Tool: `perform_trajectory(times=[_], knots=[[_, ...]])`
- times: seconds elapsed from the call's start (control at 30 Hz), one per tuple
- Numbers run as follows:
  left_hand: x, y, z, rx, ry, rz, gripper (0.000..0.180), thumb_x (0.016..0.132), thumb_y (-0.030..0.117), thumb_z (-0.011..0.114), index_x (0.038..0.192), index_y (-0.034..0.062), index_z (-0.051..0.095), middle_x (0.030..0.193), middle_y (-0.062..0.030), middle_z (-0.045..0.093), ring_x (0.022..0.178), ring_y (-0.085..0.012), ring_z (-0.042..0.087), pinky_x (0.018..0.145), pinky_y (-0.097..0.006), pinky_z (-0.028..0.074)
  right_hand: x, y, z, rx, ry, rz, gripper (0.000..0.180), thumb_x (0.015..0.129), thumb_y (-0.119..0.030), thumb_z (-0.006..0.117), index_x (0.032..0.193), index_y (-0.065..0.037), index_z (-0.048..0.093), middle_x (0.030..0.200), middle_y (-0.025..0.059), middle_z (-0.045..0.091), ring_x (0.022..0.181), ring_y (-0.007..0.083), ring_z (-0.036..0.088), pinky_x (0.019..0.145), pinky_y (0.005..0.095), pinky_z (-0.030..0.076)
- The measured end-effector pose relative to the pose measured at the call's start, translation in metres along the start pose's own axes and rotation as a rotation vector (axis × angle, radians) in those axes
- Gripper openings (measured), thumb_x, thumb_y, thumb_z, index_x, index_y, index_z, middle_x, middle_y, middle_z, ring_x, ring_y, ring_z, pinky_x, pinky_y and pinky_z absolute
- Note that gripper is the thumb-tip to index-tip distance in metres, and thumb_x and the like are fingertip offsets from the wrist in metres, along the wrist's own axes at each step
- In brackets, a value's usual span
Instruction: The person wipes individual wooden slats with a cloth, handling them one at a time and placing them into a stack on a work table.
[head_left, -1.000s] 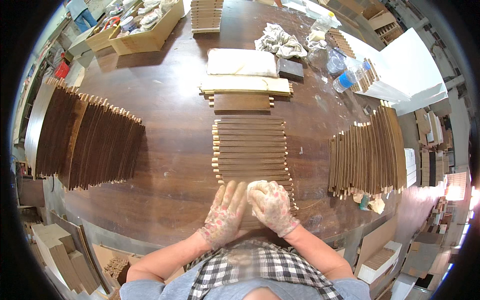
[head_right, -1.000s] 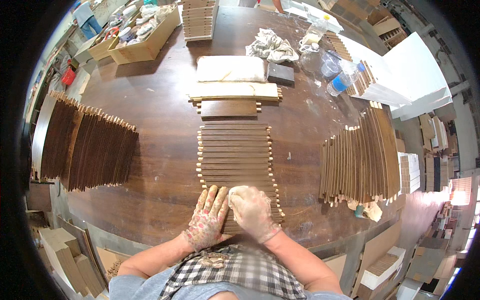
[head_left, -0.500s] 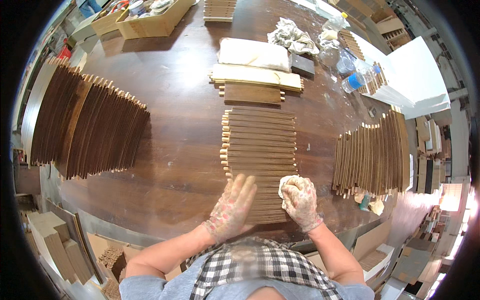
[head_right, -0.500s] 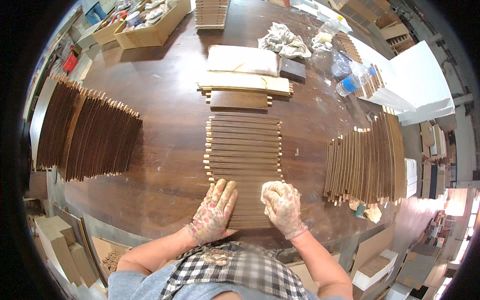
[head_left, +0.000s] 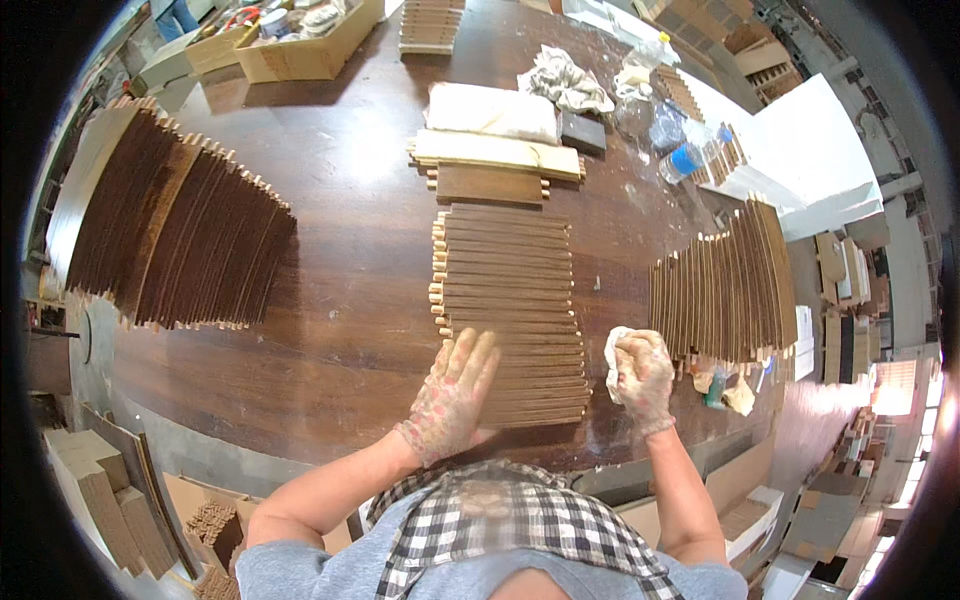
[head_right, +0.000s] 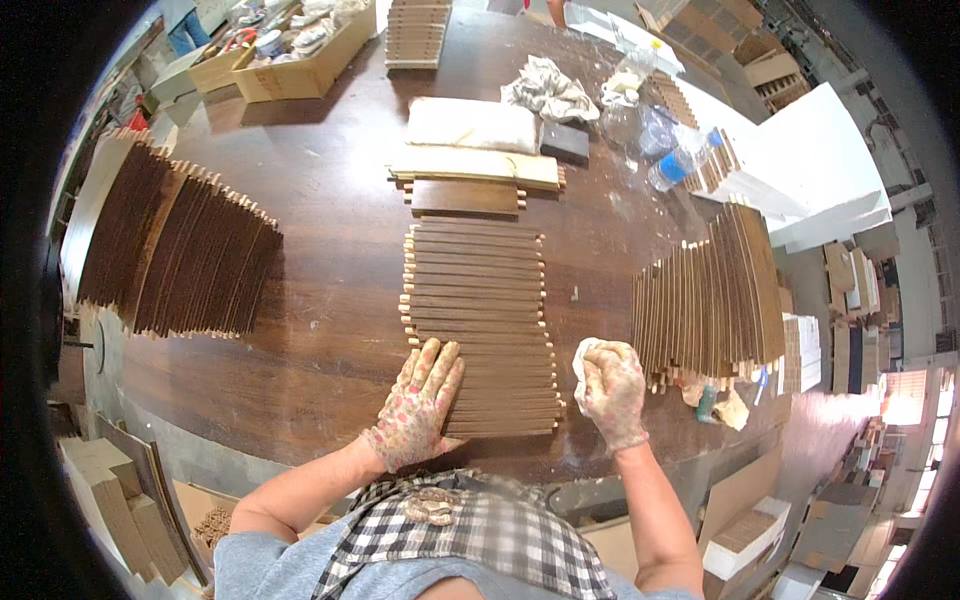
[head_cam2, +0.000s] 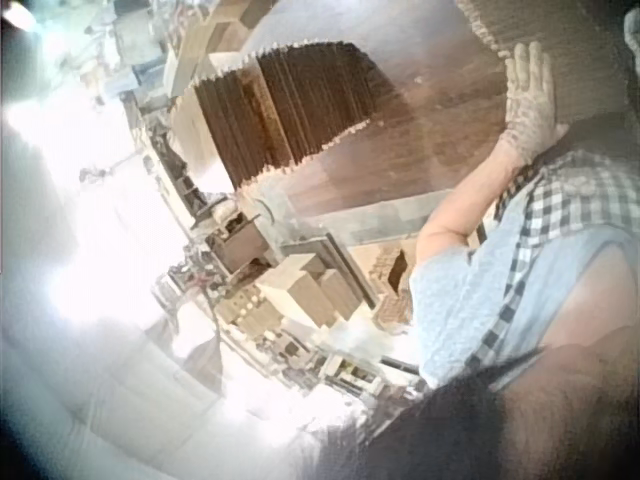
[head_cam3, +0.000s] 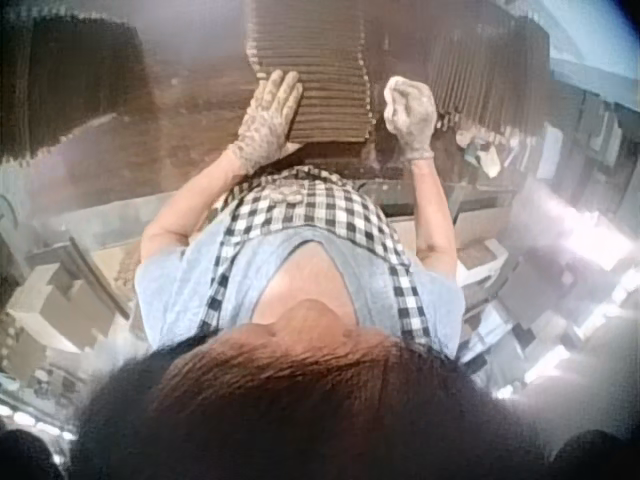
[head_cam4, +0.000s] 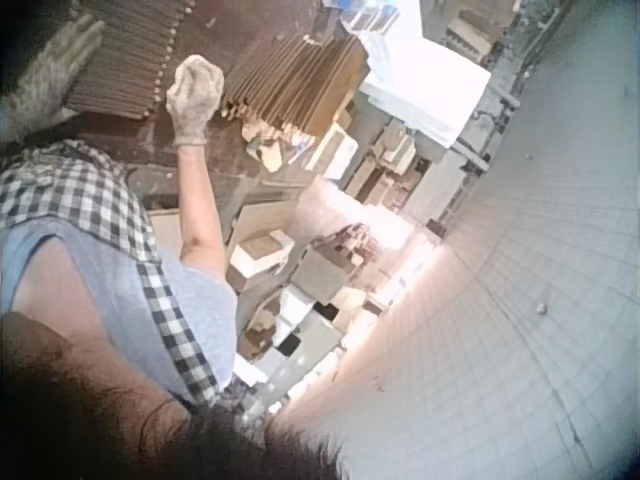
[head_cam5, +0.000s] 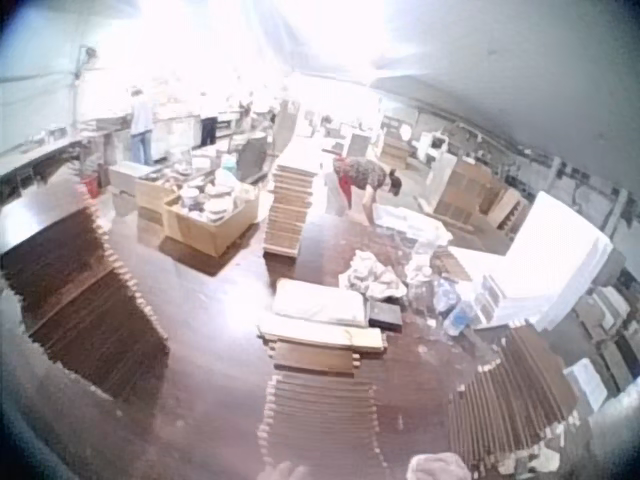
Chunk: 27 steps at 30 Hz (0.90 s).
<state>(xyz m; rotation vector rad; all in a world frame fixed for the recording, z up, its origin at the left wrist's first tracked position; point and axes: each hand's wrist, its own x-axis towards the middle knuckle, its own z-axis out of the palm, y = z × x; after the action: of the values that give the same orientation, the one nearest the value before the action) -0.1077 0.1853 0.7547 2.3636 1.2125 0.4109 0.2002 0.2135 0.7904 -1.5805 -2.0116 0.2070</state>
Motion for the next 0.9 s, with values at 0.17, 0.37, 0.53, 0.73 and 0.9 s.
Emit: perform_trajectory(times=[0.17,0.37,0.53,0.73,0.9], knots=[[-0.035,-0.008,0.019,-0.153,0.249,-0.124,0.128,0.057,0.043,0.093,0.151,-0.0105,0.024,0.157,-0.0326,0.023,0.146,-0.0517,0.024,0.119,-0.057,0.024,0.008,-0.059,0.01,0.131,-0.046,0.029,0.026,0.078,-0.004,0.072,0.104,-0.004,0.067,0.104,0.0166,0.064,0.094,0.0337,0.065,0.084,0.0407,0.054],[-0.039,-0.022,0.056,-0.272,0.357,-0.147,0.11,0.075,0.041,0.082,0.15,-0.0132,0.022,0.15,-0.0375,0.032,0.141,-0.0514,0.033,0.118,-0.054,0.027,0.002,-0.095,0.076,-0.128,-0.113,-0.221,0.027,0.072,-0.009,0.07,0.098,-0.007,0.065,0.096,0.0127,0.06,0.09,0.032,0.06,0.08,0.0419,0.051],[-0.028,-0.017,0.048,-0.234,0.37,-0.139,0.092,0.076,0.031,0.08,0.145,-0.0076,0.033,0.143,-0.0298,0.044,0.133,-0.044,0.043,0.114,-0.051,0.034,0.005,-0.14,0.127,-0.018,-0.135,-0.26,0.016,0.08,-0.013,0.065,0.094,-0.006,0.065,0.095,0.0137,0.063,0.084,0.031,0.059,0.075,0.043,0.049],[-0.034,-0.011,0.036,-0.383,0.302,-0.202,0.108,0.071,0.037,0.085,0.152,-0.0057,0.027,0.153,-0.0328,0.032,0.141,-0.0478,0.035,0.116,-0.053,0.03,0.011,-0.112,0.066,0.338,0.012,-0.217,0.023,0.075,-0.009,0.07,0.097,-0.009,0.069,0.103,0.0092,0.071,0.096,0.029,0.066,0.088,0.0399,0.053],[-0.039,-0.022,0.061,-0.087,0.271,-0.159,0.105,0.073,0.037,0.081,0.152,-0.0064,0.027,0.152,-0.034,0.034,0.142,-0.048,0.033,0.119,-0.053,0.027,-0.036,-0.082,0.061,0.015,-0.006,-0.154,0.013,0.074,-0.004,0.067,0.084,-0.012,0.064,0.085,0.0048,0.064,0.077,0.0246,0.059,0.07,0.0415,0.049]])
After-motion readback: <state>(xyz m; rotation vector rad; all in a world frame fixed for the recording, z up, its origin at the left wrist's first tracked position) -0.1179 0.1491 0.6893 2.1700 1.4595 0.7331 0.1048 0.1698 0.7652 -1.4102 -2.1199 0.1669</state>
